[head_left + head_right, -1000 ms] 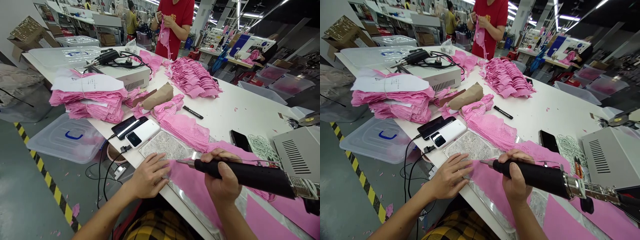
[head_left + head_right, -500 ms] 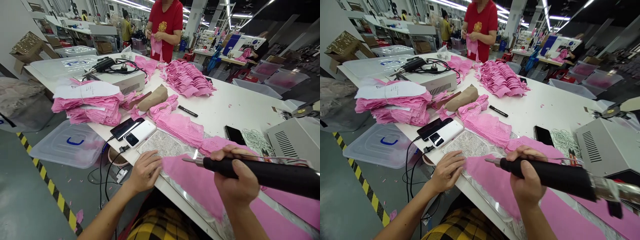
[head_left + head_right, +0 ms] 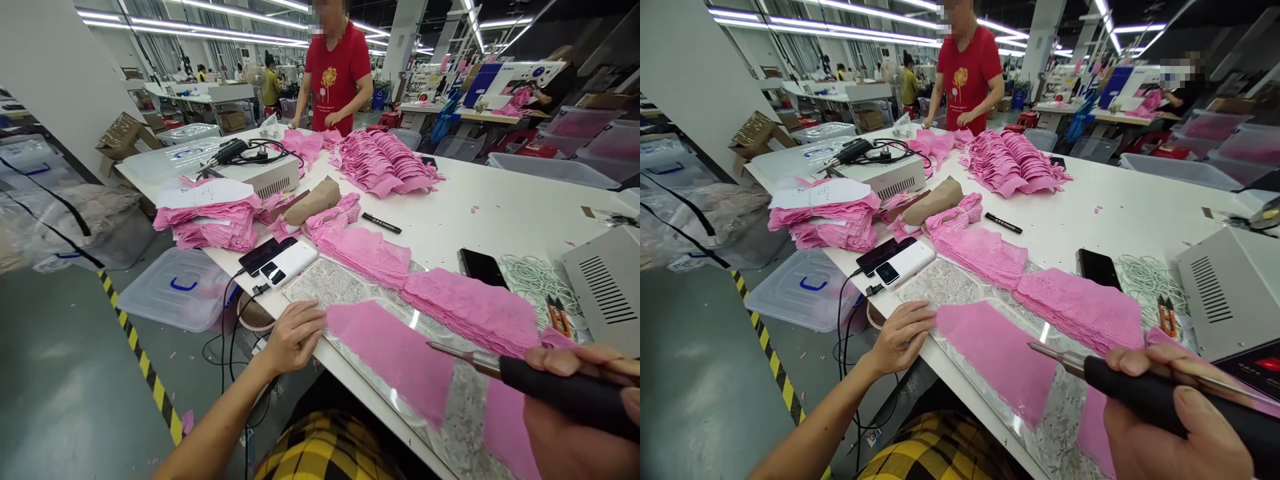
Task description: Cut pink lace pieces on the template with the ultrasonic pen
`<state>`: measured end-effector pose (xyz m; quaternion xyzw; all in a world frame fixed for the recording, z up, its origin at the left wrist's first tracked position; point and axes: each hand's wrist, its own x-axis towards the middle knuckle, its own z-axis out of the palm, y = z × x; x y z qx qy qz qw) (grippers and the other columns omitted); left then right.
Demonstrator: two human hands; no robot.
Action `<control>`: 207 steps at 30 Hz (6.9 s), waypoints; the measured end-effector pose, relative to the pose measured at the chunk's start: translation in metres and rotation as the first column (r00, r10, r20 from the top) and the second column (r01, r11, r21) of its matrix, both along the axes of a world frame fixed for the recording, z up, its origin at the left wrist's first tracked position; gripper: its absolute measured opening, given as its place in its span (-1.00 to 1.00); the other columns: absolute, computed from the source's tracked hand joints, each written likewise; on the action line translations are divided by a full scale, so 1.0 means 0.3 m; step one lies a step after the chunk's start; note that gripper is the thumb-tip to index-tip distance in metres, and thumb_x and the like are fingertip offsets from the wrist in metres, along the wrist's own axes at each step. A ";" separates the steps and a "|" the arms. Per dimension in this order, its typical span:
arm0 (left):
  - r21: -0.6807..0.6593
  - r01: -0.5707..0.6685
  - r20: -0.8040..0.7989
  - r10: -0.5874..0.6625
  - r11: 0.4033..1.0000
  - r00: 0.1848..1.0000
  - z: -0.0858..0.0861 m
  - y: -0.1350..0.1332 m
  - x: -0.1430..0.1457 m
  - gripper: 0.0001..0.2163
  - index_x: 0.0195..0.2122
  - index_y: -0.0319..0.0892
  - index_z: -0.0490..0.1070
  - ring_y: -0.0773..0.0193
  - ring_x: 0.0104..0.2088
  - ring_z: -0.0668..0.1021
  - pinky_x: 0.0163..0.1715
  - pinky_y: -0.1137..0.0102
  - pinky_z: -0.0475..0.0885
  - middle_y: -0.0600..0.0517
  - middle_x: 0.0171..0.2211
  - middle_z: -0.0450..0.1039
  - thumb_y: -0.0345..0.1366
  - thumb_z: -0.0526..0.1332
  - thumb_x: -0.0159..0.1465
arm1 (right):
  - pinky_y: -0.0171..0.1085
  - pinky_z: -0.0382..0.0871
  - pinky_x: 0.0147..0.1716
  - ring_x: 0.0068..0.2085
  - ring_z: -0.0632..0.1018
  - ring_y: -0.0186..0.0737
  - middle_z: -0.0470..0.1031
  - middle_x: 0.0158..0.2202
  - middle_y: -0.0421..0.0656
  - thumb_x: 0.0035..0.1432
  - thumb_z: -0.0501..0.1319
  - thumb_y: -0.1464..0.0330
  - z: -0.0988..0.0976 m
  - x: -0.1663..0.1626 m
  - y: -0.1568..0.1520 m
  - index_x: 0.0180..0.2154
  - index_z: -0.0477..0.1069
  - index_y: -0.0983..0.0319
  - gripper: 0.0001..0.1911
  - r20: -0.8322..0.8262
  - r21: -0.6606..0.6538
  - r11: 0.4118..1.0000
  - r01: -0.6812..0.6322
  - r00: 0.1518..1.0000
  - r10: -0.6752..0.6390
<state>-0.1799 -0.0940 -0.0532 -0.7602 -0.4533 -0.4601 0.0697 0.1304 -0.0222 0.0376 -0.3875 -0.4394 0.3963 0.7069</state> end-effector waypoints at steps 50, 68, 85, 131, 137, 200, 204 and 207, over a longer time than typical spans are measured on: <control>-0.095 0.049 0.029 -0.047 0.994 0.998 -0.004 -0.008 -0.024 -0.78 -0.16 -0.18 0.43 0.05 0.11 0.53 -0.02 0.20 0.44 -0.08 -0.13 0.62 -0.43 0.14 0.17 | -0.20 0.49 -0.42 -0.45 0.49 -0.32 0.40 -0.39 -0.26 0.00 0.25 0.37 -0.066 -0.489 0.025 -0.38 0.38 0.19 -0.92 0.040 0.095 0.938 -0.334 0.942 0.332; 0.036 0.154 0.028 -0.155 0.987 0.987 0.129 0.020 0.175 -0.72 -0.06 -0.19 0.44 0.13 0.05 0.55 0.03 0.22 0.49 -0.09 -0.10 0.57 -0.60 0.18 0.25 | -0.24 0.32 -0.59 -0.59 0.37 -0.35 0.37 -0.47 -0.24 -0.30 0.15 0.35 0.121 0.162 0.026 -0.50 0.38 0.20 -0.83 -0.082 0.198 0.946 0.255 0.966 -0.244; -0.175 0.362 -0.365 -0.402 0.916 0.840 0.044 0.117 0.825 -0.66 -0.03 -0.33 0.43 -0.04 0.10 0.50 0.15 0.13 0.36 -0.23 0.02 0.50 -0.12 0.15 0.37 | -0.23 0.40 -0.37 -0.48 0.46 -0.33 0.43 -0.41 -0.23 -0.10 0.26 0.34 -0.039 0.277 0.061 -0.38 0.40 0.22 -0.84 -0.087 0.132 0.975 0.179 0.982 -0.169; -0.219 0.471 -0.323 -0.519 0.854 0.791 0.067 0.052 0.680 -0.77 -0.12 -0.30 0.46 0.12 -0.02 0.54 0.03 0.23 0.44 -0.21 -0.08 0.54 -0.22 0.17 0.38 | -0.22 0.39 -0.51 -0.53 0.41 -0.33 0.38 -0.44 -0.24 -0.18 0.21 0.36 -0.049 0.262 0.047 -0.47 0.38 0.21 -0.89 -0.041 0.041 0.989 0.145 0.989 -0.143; -0.164 0.486 -0.267 -0.513 0.859 0.816 0.071 0.057 0.680 -0.78 -0.15 -0.35 0.47 0.11 -0.08 0.57 0.00 0.24 0.45 -0.18 -0.15 0.56 -0.27 0.15 0.39 | -0.24 0.39 -0.53 -0.54 0.43 -0.33 0.39 -0.45 -0.24 -0.17 0.21 0.38 -0.041 0.261 0.052 -0.48 0.38 0.21 -0.91 -0.042 0.049 0.987 0.150 0.988 -0.148; -0.235 0.259 -0.325 -0.326 0.937 0.888 0.042 0.121 0.723 -0.58 0.08 -0.25 0.44 -0.11 0.23 0.40 0.22 -0.03 0.28 -0.21 0.14 0.43 -0.02 0.13 0.38 | -0.21 0.40 -0.48 -0.54 0.43 -0.34 0.38 -0.42 -0.26 -0.17 0.22 0.38 -0.050 0.384 0.019 -0.44 0.38 0.22 -0.88 -0.047 0.088 0.930 0.356 0.934 -0.353; -0.263 0.263 -0.343 -0.344 0.928 0.874 0.044 0.122 0.718 -0.58 0.09 -0.26 0.43 -0.14 0.24 0.39 0.19 -0.06 0.32 -0.21 0.15 0.43 -0.04 0.13 0.39 | -0.22 0.38 -0.48 -0.52 0.44 -0.32 0.39 -0.42 -0.24 -0.14 0.24 0.38 -0.058 0.382 0.021 -0.46 0.36 0.23 -0.89 -0.032 0.109 0.926 0.360 0.933 -0.359; -0.257 0.267 -0.359 -0.348 0.929 0.866 0.047 0.125 0.714 -0.59 0.09 -0.27 0.43 -0.15 0.23 0.40 0.18 -0.06 0.33 -0.21 0.15 0.43 -0.06 0.13 0.40 | -0.22 0.38 -0.49 -0.52 0.44 -0.32 0.38 -0.42 -0.24 -0.13 0.23 0.37 -0.053 0.383 0.022 -0.45 0.37 0.22 -0.89 -0.042 0.103 0.926 0.364 0.931 -0.362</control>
